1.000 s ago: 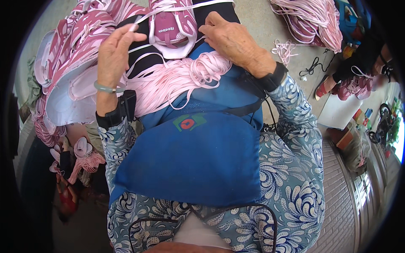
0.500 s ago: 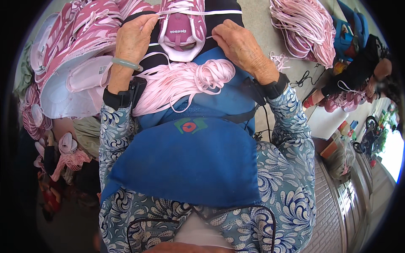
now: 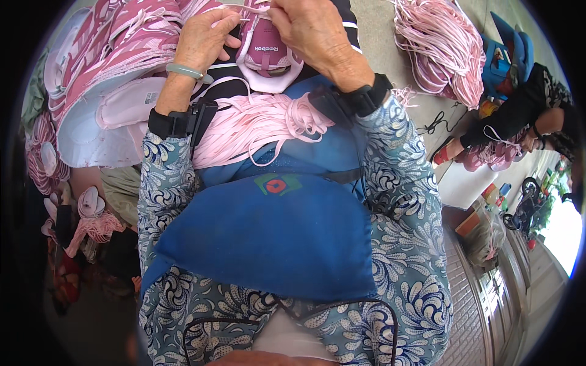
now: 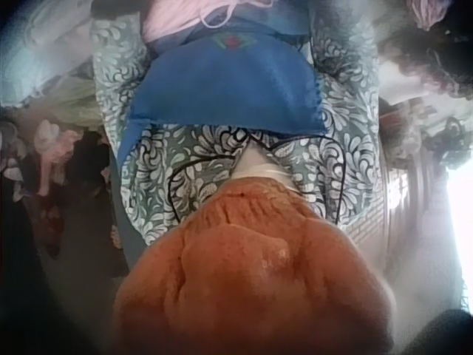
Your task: Lacing a pink and white athletic shoe with pink laces.
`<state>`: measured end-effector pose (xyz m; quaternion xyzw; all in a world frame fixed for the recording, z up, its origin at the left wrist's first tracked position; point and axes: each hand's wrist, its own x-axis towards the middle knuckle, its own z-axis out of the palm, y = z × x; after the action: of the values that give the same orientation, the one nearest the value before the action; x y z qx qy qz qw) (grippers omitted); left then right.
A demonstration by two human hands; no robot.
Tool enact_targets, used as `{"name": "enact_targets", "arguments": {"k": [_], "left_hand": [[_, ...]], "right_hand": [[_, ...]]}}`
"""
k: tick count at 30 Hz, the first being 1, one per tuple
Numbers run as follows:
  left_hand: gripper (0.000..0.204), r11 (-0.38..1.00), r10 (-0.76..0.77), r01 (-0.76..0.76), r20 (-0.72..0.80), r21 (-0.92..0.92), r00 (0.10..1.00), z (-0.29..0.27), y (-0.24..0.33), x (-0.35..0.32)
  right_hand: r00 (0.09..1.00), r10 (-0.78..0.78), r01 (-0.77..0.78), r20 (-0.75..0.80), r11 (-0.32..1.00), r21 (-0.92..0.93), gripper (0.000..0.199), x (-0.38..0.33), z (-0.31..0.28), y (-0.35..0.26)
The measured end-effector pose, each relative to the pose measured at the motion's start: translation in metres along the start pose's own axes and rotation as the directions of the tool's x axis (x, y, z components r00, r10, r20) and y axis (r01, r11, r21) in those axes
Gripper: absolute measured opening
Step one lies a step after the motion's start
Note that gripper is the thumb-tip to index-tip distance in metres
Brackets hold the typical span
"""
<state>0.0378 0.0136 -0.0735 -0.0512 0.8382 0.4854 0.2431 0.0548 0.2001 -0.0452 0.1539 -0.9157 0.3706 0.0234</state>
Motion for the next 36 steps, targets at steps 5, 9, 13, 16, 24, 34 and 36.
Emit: {"name": "enact_targets", "arguments": {"k": [5,9,13,16,24,34,36], "left_hand": [[0.029,0.993,0.088,-0.088,0.007,0.077,0.996,-0.002,-0.003,0.007],[0.019,0.968,0.239,-0.231,0.075,-0.096,0.968,-0.002,0.000,0.010],[0.030,0.987,0.056,-0.067,0.080,0.143,0.995,-0.003,0.005,0.014],[0.030,0.991,0.076,-0.087,0.108,0.102,0.991,-0.004,0.006,0.017],[0.028,0.999,0.018,-0.021,0.065,0.047,0.998,-0.001,0.011,0.013],[0.023,0.939,0.253,-0.210,-0.131,0.272,0.959,0.018,0.008,-0.004],[0.022,0.928,0.293,-0.246,-0.139,0.281,0.946,0.017,0.008,-0.005]], "right_hand": [[0.962,0.217,-0.231,0.165,0.971,0.068,0.018,-0.034,-0.028,0.017],[0.943,0.285,-0.287,0.170,0.958,-0.015,0.020,-0.050,-0.024,0.031],[0.913,0.393,-0.405,0.113,0.905,0.130,0.024,-0.047,-0.013,0.034],[0.916,0.394,-0.401,0.077,0.884,0.242,0.018,-0.042,-0.011,0.034],[0.963,0.270,-0.258,-0.020,0.938,0.232,0.017,-0.043,-0.009,0.034],[0.980,0.039,-0.034,-0.197,0.999,0.028,0.011,-0.048,0.001,0.027],[0.981,0.029,-0.026,-0.192,0.999,0.020,0.011,-0.047,0.002,0.028]]}}
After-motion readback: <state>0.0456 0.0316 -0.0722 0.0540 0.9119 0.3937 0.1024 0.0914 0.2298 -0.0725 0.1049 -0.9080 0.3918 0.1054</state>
